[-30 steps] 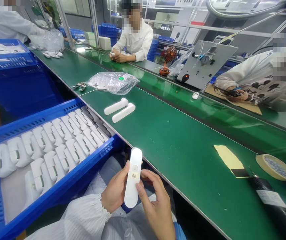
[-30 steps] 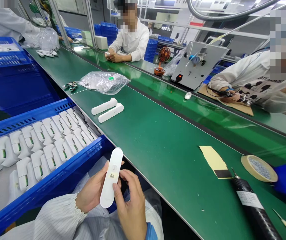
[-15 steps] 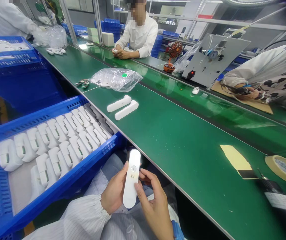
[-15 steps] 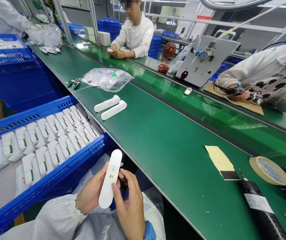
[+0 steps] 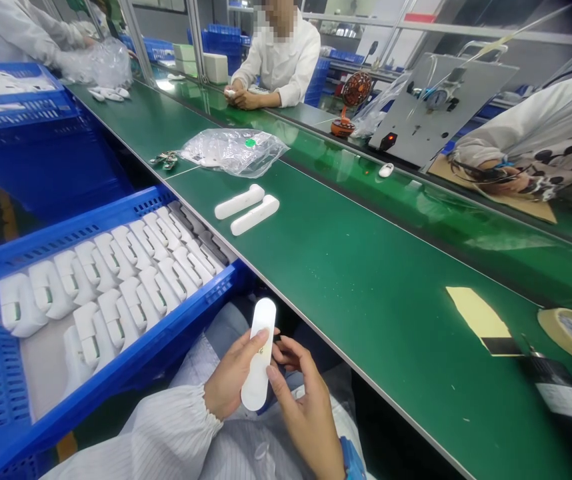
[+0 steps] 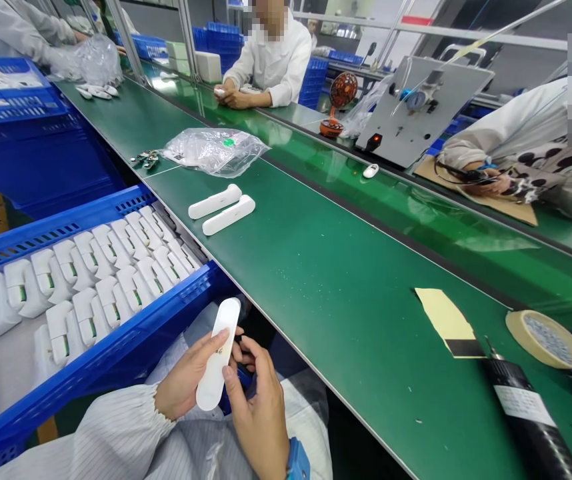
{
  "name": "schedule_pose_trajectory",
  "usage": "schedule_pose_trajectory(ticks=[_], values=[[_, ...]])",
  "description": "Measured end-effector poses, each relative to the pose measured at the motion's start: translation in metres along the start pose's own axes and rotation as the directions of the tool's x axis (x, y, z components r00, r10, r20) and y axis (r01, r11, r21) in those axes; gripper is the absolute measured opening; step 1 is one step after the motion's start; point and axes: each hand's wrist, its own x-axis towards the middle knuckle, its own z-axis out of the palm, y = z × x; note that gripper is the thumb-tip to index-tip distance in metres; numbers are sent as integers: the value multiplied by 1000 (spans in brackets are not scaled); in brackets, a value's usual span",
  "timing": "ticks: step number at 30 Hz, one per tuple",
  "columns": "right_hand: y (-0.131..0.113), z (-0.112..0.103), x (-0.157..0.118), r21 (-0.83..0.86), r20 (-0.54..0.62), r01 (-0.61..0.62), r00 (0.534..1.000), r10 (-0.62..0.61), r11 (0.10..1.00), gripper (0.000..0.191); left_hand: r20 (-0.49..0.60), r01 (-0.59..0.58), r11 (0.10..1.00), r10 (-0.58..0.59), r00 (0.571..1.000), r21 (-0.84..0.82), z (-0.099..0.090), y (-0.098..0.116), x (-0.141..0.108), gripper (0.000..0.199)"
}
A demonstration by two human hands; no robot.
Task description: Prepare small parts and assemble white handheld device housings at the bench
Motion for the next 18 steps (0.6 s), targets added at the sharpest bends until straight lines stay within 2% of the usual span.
schedule_pose_trajectory(ticks=[8, 18], values=[[7, 0, 0, 10, 20, -53, 998, 53, 999, 38, 6, 78, 994, -78, 997, -83, -1, -3, 3, 41], [10, 1, 1, 50, 77, -116, 991, 112, 992, 40, 34, 124, 983, -121, 992, -138, 7, 1, 1, 45]])
